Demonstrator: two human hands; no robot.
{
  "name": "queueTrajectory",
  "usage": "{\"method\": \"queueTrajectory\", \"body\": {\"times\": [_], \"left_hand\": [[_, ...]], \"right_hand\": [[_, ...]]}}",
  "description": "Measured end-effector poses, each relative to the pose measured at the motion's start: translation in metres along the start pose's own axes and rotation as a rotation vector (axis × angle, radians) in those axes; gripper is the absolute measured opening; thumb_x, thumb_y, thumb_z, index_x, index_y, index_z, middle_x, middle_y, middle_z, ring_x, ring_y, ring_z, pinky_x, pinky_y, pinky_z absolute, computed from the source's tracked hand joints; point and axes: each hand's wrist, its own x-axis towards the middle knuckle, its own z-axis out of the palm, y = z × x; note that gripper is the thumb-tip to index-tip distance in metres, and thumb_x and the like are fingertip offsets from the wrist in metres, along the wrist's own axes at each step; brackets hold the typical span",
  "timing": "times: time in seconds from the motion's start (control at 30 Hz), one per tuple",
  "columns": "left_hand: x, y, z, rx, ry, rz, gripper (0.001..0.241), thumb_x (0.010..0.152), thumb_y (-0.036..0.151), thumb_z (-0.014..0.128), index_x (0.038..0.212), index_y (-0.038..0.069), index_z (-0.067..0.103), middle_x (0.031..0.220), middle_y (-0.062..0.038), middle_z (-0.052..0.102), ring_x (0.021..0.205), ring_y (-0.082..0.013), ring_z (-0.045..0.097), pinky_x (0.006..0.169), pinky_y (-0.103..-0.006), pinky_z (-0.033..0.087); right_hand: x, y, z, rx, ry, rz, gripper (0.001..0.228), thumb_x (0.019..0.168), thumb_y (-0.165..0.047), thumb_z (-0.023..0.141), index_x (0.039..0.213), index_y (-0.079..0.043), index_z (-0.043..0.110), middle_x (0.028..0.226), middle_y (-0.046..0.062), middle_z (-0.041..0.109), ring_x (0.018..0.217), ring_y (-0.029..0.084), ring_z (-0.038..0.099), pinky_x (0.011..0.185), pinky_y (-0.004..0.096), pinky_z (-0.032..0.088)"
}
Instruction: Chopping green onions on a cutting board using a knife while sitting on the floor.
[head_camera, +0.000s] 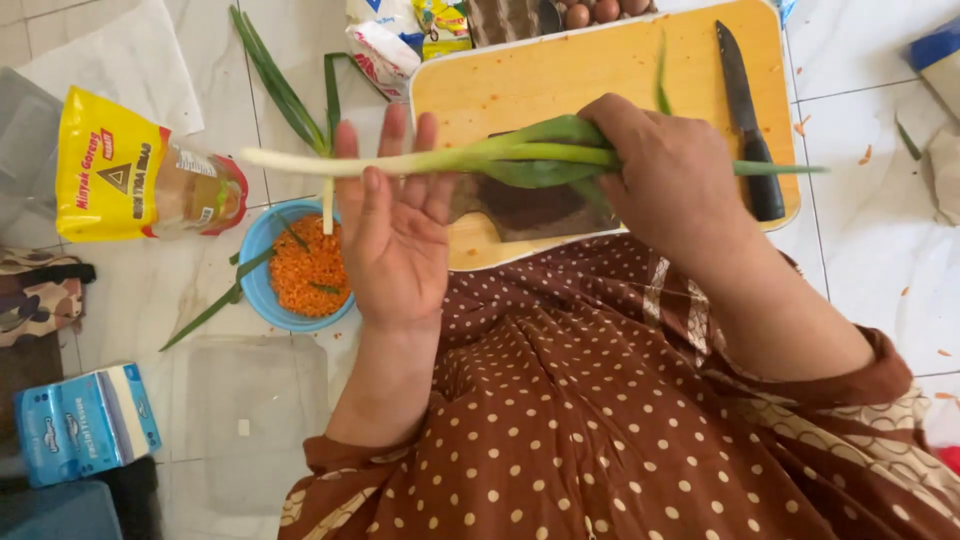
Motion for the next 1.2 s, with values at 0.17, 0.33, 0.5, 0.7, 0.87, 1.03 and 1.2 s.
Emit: {"method": "queueTrajectory", "body": {"times": [0.17,0.33,0.5,0.7,0.87,1.03,1.2], "left_hand": [[-0.005,-0.025,-0.029,0.846,0.142,0.55,0.095,0.105,0.031,0.071,0.171,0.027,0.003,0.181,-0.005,0.002,0.169,-0.0245,0.011,0.138,-0.0594,0.012],[0.017,-0.044,-0.025,2.134,-0.707,0.593,0.084,0.107,0.079,0.03,0.172,0.032,0.0,0.182,-0.006,0.008,0.173,-0.0341,0.015,0.145,-0.066,0.012],[0.044,-0.054,-0.036,1.897,-0.921,0.254,0.083,0.094,0.042,0.077,0.163,0.029,0.032,0.123,-0.004,0.071,0.112,-0.0276,0.073,0.094,-0.0425,0.061],[0.056,-0.032,-0.018,1.594,-0.804,-0.08,0.037,0.093,0.049,0.073,0.115,0.02,0.068,0.085,-0.005,0.069,0.083,-0.0279,0.072,0.079,-0.0401,0.056],[0.052,-0.066,-0.032,1.242,-0.453,-0.074,0.03,0.104,0.048,0.06,0.103,0.019,0.069,0.068,0.004,0.053,0.058,-0.009,0.053,0.056,-0.024,0.047],[0.051,-0.095,-0.038,0.778,-0.146,-0.129,0.034,0.111,0.039,0.048,0.094,0.012,0.058,0.067,0.003,0.037,0.044,-0.0047,0.036,0.036,-0.0166,0.028],[0.049,-0.098,-0.036,0.865,-0.025,0.077,0.048,0.115,0.047,0.037,0.12,0.011,0.069,0.109,-0.006,0.071,0.095,-0.0102,0.062,0.088,-0.0227,0.052]], "right_hand": [[0.007,0.007,0.003,-0.439,-0.133,0.104,0.037,0.093,-0.041,0.078,0.093,-0.018,0.05,0.064,-0.005,0.056,0.048,0.021,0.055,0.038,0.035,0.037],[0.004,-0.016,0.025,-0.468,-0.062,-0.124,0.007,0.09,-0.019,0.065,0.095,-0.023,0.062,0.063,-0.008,0.062,0.044,0.015,0.062,0.031,0.03,0.041],[0.017,-0.011,-0.007,0.173,-0.349,-0.023,0.038,0.077,-0.01,0.08,0.112,-0.004,0.068,0.095,0.015,0.073,0.09,0.043,0.072,0.073,0.054,0.058],[0.01,0.002,-0.023,0.801,-0.233,-0.014,0.032,0.093,-0.015,0.066,0.118,0.005,0.068,0.094,0.029,0.071,0.089,0.045,0.071,0.08,0.054,0.053],[0.006,-0.009,0.039,0.789,0.307,0.057,0.021,0.104,-0.016,0.065,0.121,-0.01,0.075,0.095,0.008,0.068,0.072,0.018,0.066,0.068,0.031,0.052],[0.009,-0.045,0.079,0.985,0.512,0.123,0.029,0.104,-0.001,0.058,0.131,-0.004,0.067,0.106,0.013,0.058,0.047,0.01,0.057,0.047,0.025,0.052],[0.014,-0.061,0.11,0.603,0.586,0.056,0.032,0.102,-0.007,0.062,0.134,-0.002,0.065,0.111,0.014,0.062,0.101,0.033,0.069,0.088,0.036,0.057]]}}
